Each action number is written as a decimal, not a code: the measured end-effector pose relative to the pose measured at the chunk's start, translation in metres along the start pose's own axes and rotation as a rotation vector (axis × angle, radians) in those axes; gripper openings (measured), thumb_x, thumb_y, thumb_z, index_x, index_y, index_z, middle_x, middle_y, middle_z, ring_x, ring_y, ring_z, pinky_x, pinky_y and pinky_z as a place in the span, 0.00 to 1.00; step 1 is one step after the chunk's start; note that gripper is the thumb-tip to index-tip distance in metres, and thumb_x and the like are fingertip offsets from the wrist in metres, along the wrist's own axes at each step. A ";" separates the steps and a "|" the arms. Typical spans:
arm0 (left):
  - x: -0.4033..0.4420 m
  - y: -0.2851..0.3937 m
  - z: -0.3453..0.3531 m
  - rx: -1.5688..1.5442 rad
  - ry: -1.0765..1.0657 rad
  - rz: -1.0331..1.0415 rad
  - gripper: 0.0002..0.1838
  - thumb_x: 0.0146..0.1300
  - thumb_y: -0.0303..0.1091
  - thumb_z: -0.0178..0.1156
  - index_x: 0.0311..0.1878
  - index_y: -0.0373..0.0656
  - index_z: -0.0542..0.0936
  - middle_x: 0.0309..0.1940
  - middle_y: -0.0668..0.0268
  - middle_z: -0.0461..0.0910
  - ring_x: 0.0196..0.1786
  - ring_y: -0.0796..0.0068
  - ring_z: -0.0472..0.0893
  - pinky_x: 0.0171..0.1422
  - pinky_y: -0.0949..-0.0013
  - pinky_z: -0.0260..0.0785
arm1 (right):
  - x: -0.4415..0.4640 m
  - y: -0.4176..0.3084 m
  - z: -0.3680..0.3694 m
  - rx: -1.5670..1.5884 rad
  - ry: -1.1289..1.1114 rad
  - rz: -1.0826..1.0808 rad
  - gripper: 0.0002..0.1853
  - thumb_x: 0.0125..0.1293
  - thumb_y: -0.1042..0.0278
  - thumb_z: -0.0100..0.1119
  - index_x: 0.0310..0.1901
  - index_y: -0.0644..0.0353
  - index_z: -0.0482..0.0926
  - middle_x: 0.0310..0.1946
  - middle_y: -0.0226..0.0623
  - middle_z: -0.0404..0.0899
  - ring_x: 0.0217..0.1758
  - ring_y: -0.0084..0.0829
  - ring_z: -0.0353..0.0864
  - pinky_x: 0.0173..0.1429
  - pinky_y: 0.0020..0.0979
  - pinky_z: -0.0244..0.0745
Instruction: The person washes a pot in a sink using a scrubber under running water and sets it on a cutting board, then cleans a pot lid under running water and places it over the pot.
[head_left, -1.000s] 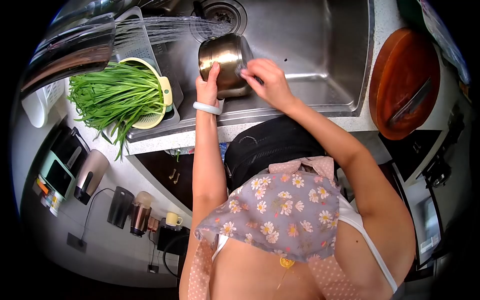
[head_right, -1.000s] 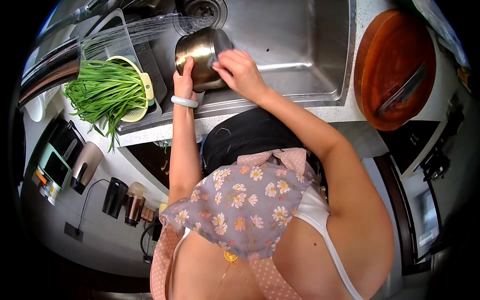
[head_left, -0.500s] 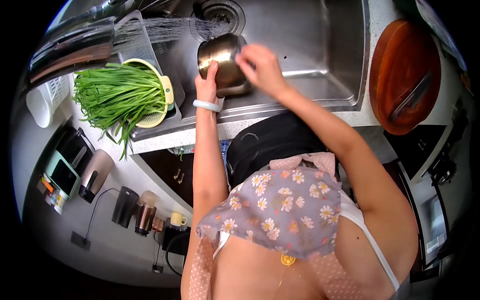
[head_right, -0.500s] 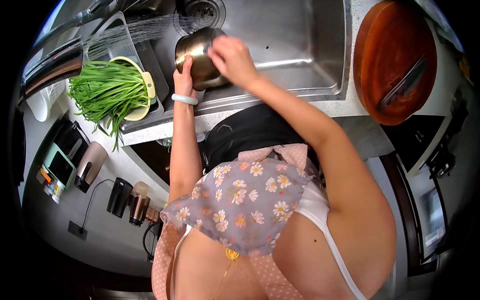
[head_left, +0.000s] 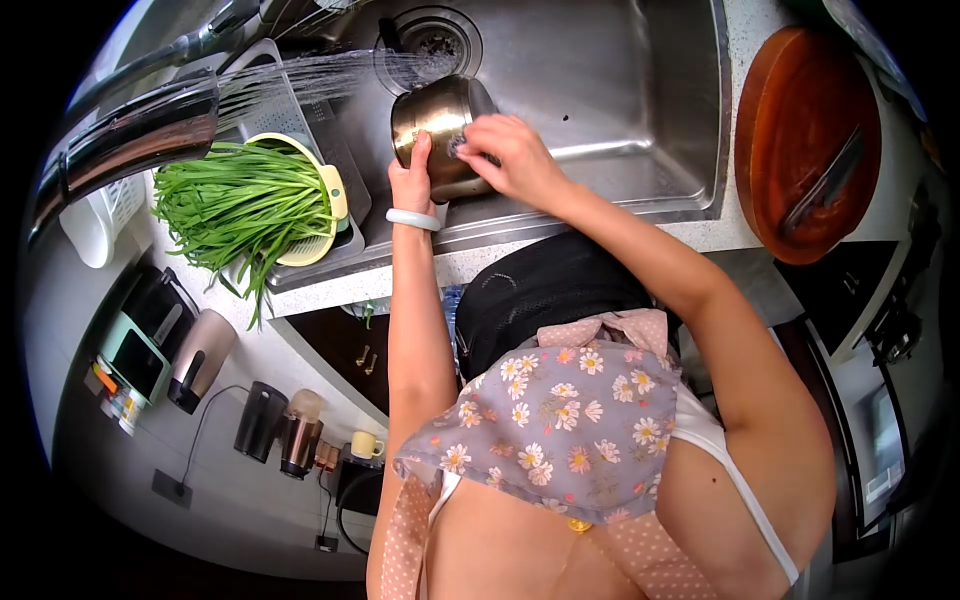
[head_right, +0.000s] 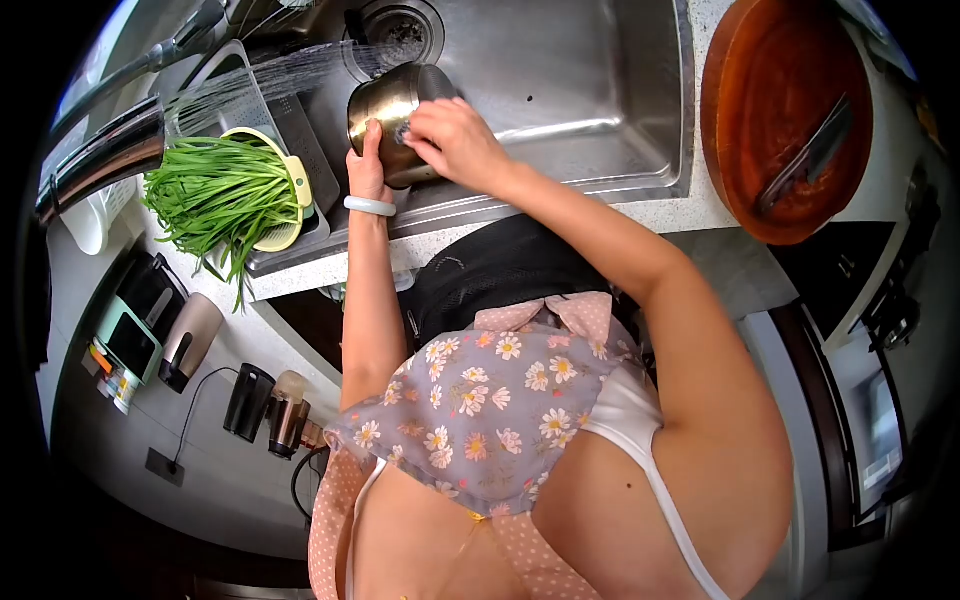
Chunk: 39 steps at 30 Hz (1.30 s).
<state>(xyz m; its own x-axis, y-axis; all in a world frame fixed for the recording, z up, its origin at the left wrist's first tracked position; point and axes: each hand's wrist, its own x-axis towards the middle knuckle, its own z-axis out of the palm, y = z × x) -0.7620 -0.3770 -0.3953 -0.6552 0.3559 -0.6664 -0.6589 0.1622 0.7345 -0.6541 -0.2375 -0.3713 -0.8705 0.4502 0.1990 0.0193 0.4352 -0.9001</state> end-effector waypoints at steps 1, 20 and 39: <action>0.001 -0.001 0.001 0.002 -0.006 -0.004 0.19 0.62 0.40 0.65 0.51 0.39 0.77 0.45 0.65 0.80 0.44 0.74 0.80 0.51 0.69 0.74 | 0.010 0.008 0.003 0.024 0.027 0.026 0.08 0.57 0.71 0.63 0.28 0.66 0.75 0.27 0.43 0.75 0.32 0.44 0.76 0.37 0.37 0.71; 0.067 0.042 0.011 0.197 -0.026 -0.346 0.16 0.67 0.42 0.59 0.43 0.35 0.78 0.37 0.61 0.81 0.37 0.70 0.81 0.44 0.65 0.75 | 0.062 0.060 -0.004 0.274 -0.040 0.384 0.09 0.57 0.65 0.66 0.33 0.63 0.83 0.33 0.36 0.82 0.39 0.30 0.80 0.47 0.29 0.72; -0.041 0.054 0.002 -0.161 -0.007 0.184 0.17 0.64 0.39 0.63 0.50 0.38 0.77 0.44 0.67 0.81 0.44 0.78 0.79 0.50 0.73 0.71 | 0.053 -0.033 -0.033 0.237 -0.099 -0.034 0.07 0.54 0.74 0.67 0.36 0.61 0.83 0.33 0.35 0.79 0.41 0.31 0.79 0.47 0.28 0.73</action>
<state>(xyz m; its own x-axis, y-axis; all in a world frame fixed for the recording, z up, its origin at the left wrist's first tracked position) -0.7700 -0.3815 -0.3281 -0.7677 0.3722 -0.5216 -0.5792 -0.0548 0.8134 -0.6848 -0.2020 -0.3179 -0.9128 0.3551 0.2020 -0.1162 0.2482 -0.9617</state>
